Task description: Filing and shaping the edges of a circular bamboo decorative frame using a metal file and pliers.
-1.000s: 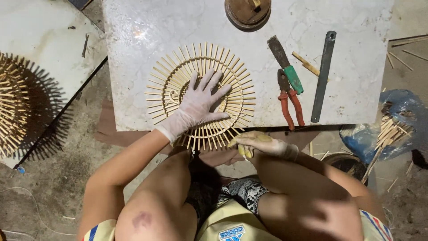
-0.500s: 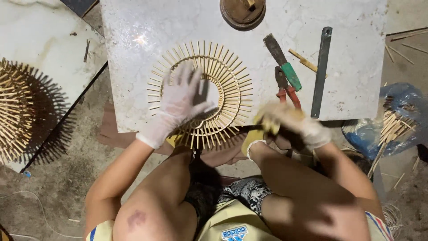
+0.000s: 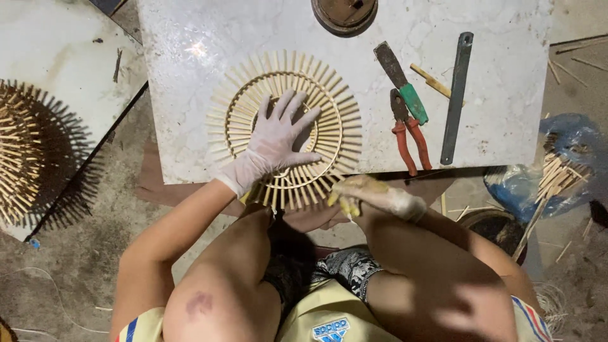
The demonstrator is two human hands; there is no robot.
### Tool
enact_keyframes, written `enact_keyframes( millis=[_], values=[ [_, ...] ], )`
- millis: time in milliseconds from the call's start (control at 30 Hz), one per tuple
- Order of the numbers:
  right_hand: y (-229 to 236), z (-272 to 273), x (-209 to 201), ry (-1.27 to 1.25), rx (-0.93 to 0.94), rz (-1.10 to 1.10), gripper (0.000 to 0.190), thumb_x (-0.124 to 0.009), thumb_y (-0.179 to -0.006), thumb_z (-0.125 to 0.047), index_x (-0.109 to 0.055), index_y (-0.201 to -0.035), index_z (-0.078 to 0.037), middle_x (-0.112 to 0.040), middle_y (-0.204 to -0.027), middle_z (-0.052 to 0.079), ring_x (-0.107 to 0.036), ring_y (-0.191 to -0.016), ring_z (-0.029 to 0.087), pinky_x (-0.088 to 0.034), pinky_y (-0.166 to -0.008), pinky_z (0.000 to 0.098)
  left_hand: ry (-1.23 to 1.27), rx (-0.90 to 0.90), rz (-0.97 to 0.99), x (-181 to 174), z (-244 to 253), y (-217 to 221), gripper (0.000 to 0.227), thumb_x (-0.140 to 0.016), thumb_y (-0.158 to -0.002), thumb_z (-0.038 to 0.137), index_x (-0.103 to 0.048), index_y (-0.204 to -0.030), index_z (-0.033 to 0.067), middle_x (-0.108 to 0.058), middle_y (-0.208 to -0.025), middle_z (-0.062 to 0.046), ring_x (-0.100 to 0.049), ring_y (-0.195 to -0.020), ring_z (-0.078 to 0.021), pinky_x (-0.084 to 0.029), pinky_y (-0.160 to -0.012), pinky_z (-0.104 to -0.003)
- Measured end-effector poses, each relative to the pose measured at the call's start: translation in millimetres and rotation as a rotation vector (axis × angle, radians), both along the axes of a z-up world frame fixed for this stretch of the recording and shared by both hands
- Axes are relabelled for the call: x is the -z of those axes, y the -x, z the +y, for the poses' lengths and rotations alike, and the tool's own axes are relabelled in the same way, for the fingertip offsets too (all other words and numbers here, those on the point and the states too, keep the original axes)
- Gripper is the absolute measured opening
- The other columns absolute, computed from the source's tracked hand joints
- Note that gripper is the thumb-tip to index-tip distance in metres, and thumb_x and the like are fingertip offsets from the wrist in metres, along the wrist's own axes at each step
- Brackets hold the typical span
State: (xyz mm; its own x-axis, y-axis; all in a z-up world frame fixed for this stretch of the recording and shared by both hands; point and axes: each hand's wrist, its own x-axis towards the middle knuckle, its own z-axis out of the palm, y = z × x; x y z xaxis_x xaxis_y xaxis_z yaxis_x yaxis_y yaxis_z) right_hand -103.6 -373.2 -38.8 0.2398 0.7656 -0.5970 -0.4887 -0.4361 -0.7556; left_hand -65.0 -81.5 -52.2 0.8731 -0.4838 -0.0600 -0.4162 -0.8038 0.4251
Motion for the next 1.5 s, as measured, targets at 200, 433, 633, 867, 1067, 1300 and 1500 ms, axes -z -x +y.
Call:
enact_keyframes(
  millis=[200, 433, 633, 867, 1067, 1300, 1500],
  values=[
    [-22, -67, 29, -0.26, 0.221, -0.398, 0.036, -0.046, -0.115, -0.034, -0.069, -0.109, -0.007, -0.071, -0.088, 0.009, -0.064, -0.072, 0.015, -0.057, -0.075, 0.0264, -0.056, -0.243, 0.021, -3, 0, 18, 0.106, -0.064, -0.084, 0.077, -0.033, -0.164, 0.0156, -0.027, -0.167, -0.024, -0.021, -0.154, -0.0408, -0.014, -0.118, -0.068],
    [-10, -40, -4, -0.403, -0.043, -0.24, 0.048, -0.03, -0.11, -0.039, -0.046, -0.142, -0.008, -0.068, -0.11, 0.006, -0.06, -0.081, 0.012, -0.054, -0.08, 0.0221, -0.014, -0.058, -0.015, -2, -12, 16, 0.112, -0.068, -0.071, 0.081, -0.035, -0.158, 0.019, -0.027, -0.163, -0.025, -0.018, -0.153, -0.0427, -0.01, -0.115, -0.072],
    [-14, -39, -16, -0.197, -0.054, -0.439, 0.044, -0.034, -0.108, -0.034, -0.05, -0.14, -0.009, -0.068, -0.113, 0.008, -0.061, -0.088, 0.015, -0.053, -0.086, 0.0278, -0.002, -0.071, -0.007, 3, -12, 18, 0.112, -0.066, -0.072, 0.082, -0.035, -0.159, 0.0194, -0.027, -0.163, -0.024, -0.017, -0.153, -0.0428, -0.009, -0.116, -0.072],
    [-17, -44, -16, 0.039, -0.07, -0.652, 0.04, -0.039, -0.106, -0.028, -0.054, -0.138, -0.009, -0.068, -0.116, 0.009, -0.062, -0.095, 0.019, -0.051, -0.094, 0.0345, -0.001, -0.097, 0.006, 5, -13, 19, 0.11, -0.068, -0.072, 0.08, -0.036, -0.159, 0.0205, -0.027, -0.164, -0.022, -0.018, -0.153, -0.0403, -0.01, -0.117, -0.071],
    [-18, -51, -34, 0.258, -0.066, -0.872, 0.038, -0.043, -0.105, -0.023, -0.058, -0.136, -0.01, -0.068, -0.118, 0.011, -0.063, -0.101, 0.023, -0.049, -0.1, 0.0403, 0.002, -0.12, -0.033, 6, -14, 19, 0.106, -0.067, -0.074, 0.08, -0.039, -0.157, 0.0211, -0.029, -0.163, -0.022, -0.021, -0.153, -0.0388, -0.012, -0.118, -0.07],
    [-33, -46, -65, 0.489, -0.067, -1.149, 0.036, -0.048, -0.103, -0.017, -0.063, -0.134, -0.01, -0.069, -0.121, 0.012, -0.064, -0.109, 0.027, -0.047, -0.108, 0.0471, 0.307, -0.195, -0.025, 17, 15, 10, 0.073, -0.067, -0.092, 0.05, -0.048, -0.152, 0.0126, -0.047, -0.155, -0.022, -0.039, -0.148, -0.0373, -0.025, -0.123, -0.058],
    [-81, -136, -5, 0.275, 0.519, -1.033, 0.038, -0.064, -0.102, -0.019, -0.06, -0.139, -0.008, -0.065, -0.126, 0.012, -0.06, -0.11, 0.025, -0.045, -0.122, 0.0515, 0.371, -0.612, 0.019, -18, 89, -23, 0.046, -0.071, -0.1, 0.035, -0.063, -0.139, 0.0116, -0.069, -0.128, -0.013, -0.068, -0.113, -0.0228, -0.058, -0.1, -0.035]
  ],
)
